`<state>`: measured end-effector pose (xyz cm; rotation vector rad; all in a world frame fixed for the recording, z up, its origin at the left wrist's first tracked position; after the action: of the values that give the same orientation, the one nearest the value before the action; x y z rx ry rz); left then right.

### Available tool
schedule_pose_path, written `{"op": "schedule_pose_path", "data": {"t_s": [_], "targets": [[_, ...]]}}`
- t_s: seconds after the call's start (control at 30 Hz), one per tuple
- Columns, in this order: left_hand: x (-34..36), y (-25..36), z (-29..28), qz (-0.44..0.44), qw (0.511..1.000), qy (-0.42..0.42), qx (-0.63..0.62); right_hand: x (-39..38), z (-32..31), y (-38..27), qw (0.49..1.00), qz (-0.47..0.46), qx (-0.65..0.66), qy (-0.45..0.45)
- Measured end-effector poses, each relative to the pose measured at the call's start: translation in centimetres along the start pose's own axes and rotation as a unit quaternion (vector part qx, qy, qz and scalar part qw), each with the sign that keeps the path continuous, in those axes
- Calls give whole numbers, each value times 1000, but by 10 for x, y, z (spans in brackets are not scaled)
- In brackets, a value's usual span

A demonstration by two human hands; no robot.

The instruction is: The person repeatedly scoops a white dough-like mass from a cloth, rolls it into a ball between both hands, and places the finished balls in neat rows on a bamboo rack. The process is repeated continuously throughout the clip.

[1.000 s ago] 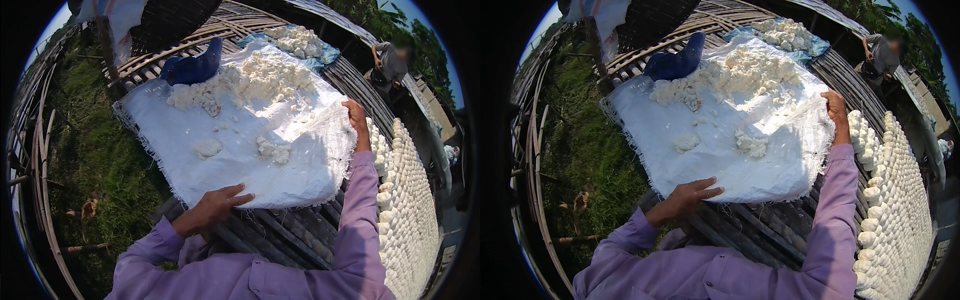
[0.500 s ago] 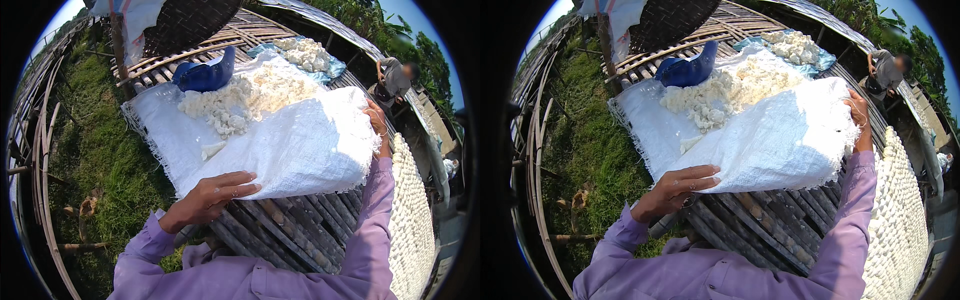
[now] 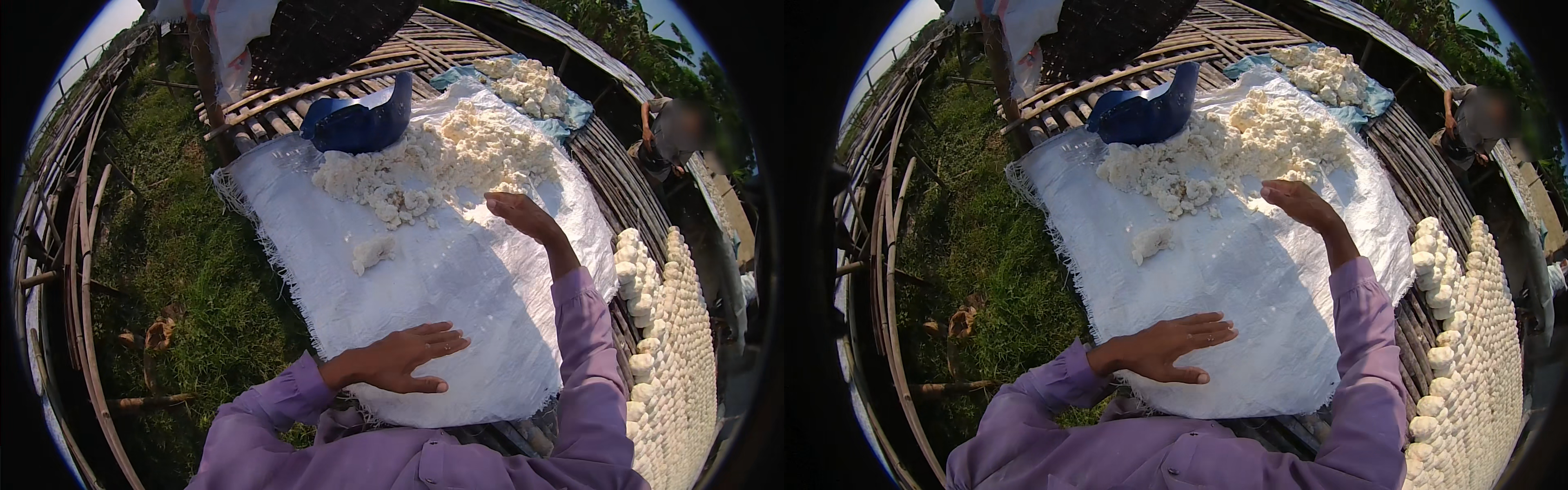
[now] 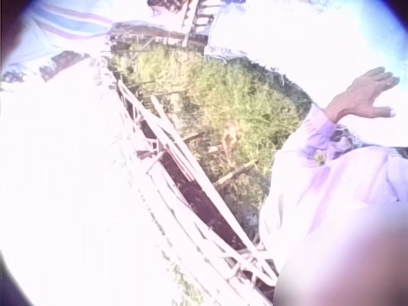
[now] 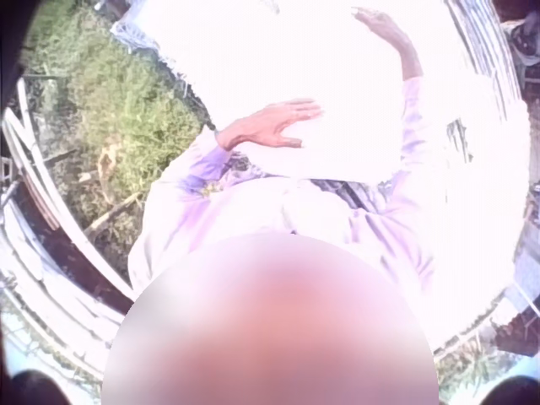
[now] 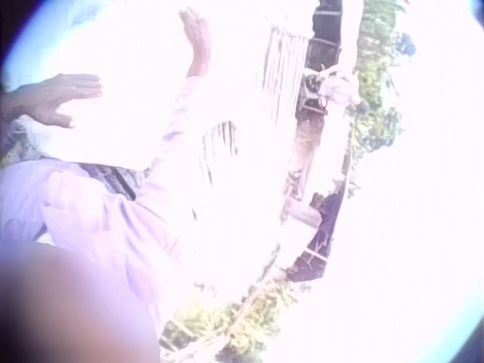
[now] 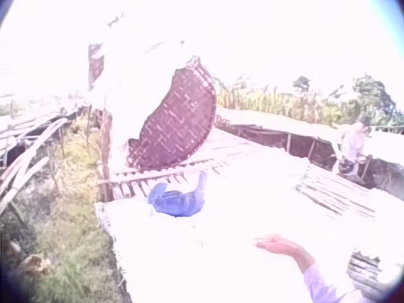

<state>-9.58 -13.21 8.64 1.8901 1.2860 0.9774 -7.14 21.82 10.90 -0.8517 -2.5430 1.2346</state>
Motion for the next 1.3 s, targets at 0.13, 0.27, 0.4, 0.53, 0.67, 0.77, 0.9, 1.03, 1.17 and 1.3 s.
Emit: {"op": "schedule_pose_path", "data": {"t_s": [0.13, 0.27, 0.4, 0.53, 0.67, 0.77, 0.9, 1.03, 1.17, 1.3], "targets": [[2, -58, -39, -50, 960, 86, 261, 126, 50, -24, 986, -30, -143, 77], [-10, -88, -19, -116, 961, 28, 248, 211, 64, -36, 947, -131, -217, 196], [-9, -90, -19, -84, 965, 83, 235, 254, 93, 2, 958, -33, -269, 90], [-3, -95, -20, -106, 968, 40, 224, 256, 116, 31, 949, -24, -306, 65], [-1, -92, -23, -104, 968, 46, 226, 221, 119, 27, 969, -19, -220, 109], [-2, -90, -22, -103, 969, 50, 220, 169, 127, 7, 970, -35, -227, 79], [-3, -89, -23, -87, 970, 69, 218, 89, 165, -21, 924, -145, -290, 202], [-4, -90, -21, -91, 971, 65, 212, 73, 189, -15, 891, -171, -341, 245], [-6, -91, -22, -86, 970, 78, 215, 112, 171, -14, 917, -169, -322, 167], [-6, -91, -21, -76, 970, 90, 213, 144, 132, -7, 975, -39, -96, 196]]}}
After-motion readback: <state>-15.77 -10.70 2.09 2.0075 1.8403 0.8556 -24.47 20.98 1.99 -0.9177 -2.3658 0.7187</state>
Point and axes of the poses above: each hand's wrist, its own x-axis towards the middle knuckle, its own z-axis out of the palm, y = z × x, the point moved 7 cm from there along x, towards the middle knuckle, and after that the axes turned 11 degrees about y, right-handed, at the moved point
